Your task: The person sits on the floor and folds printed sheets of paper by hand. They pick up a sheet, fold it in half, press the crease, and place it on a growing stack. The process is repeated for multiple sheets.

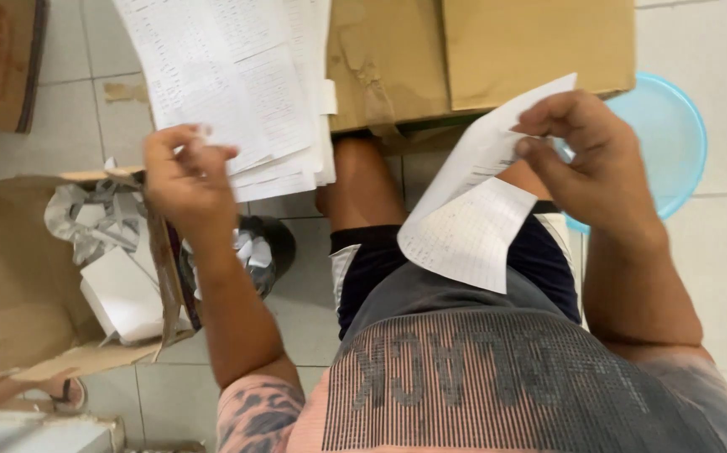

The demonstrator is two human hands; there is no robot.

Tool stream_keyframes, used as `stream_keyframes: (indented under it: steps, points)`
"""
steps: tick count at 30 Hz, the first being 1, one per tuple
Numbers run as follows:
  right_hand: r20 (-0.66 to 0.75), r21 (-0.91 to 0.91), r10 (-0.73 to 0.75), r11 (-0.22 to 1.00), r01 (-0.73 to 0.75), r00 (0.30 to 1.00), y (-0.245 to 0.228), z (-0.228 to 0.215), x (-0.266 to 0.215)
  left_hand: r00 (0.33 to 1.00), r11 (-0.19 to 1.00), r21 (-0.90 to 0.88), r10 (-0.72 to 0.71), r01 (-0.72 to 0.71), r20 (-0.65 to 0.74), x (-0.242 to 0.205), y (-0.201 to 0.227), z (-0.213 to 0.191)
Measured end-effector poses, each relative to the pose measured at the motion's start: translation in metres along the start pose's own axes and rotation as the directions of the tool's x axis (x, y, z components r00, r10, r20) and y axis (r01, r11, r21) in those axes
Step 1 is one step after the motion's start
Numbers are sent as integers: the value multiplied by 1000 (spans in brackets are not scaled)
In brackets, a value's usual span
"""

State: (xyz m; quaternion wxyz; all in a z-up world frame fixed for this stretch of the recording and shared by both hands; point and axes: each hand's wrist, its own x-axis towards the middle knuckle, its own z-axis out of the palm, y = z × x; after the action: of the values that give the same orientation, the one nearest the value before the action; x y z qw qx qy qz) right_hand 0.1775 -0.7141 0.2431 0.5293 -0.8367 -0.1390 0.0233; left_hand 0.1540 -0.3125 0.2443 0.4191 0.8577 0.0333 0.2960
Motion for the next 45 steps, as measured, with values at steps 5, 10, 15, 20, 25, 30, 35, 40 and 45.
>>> stream_keyframes:
  steps: [5, 10, 15, 20, 25, 30, 35, 40, 45]
  points:
    - [-6, 112, 2, 994, -1, 1000, 21, 5, 5, 717, 744, -28, -654, 668, -241, -18, -202, -120]
    - [-66, 129, 34, 991, -25, 997, 9, 20, 22, 99, 455, -612, -846, 647, -524, -99, -422, -253]
    - [-15, 17, 36, 999, -36, 999, -15, 42, 43, 348, 492, -147, -768, 858, -538, -64, -387, -235]
    - [9, 57, 106, 993, -107, 994, -17, 58, 52, 847, 827, -229, -531, 514, -17, -10, -139, -34]
    - [-42, 37, -3, 999, 4, 999, -8, 53, 53, 531, 939, -328, 227, 104, 817, -39, 10, 79]
    - [-236, -122, -436, 900, 419, 868, -14, 22, 48, 825, 822, -444, -55, 357, 562, -25, 17, 144]
    - [-484, -468, -394, 871, 149, 782, 51, -8, 3, 648, 443, -473, -545, 762, 533, 14, -2, 208]
    - [-367, -533, -395, 831, 158, 842, 110, -12, -32, 536, 410, -347, -697, 843, 477, 31, -7, 267]
    - [66, -722, 39, 692, 21, 997, 199, -4, -51, 577, 649, 55, -709, 759, 405, 32, -29, 310]
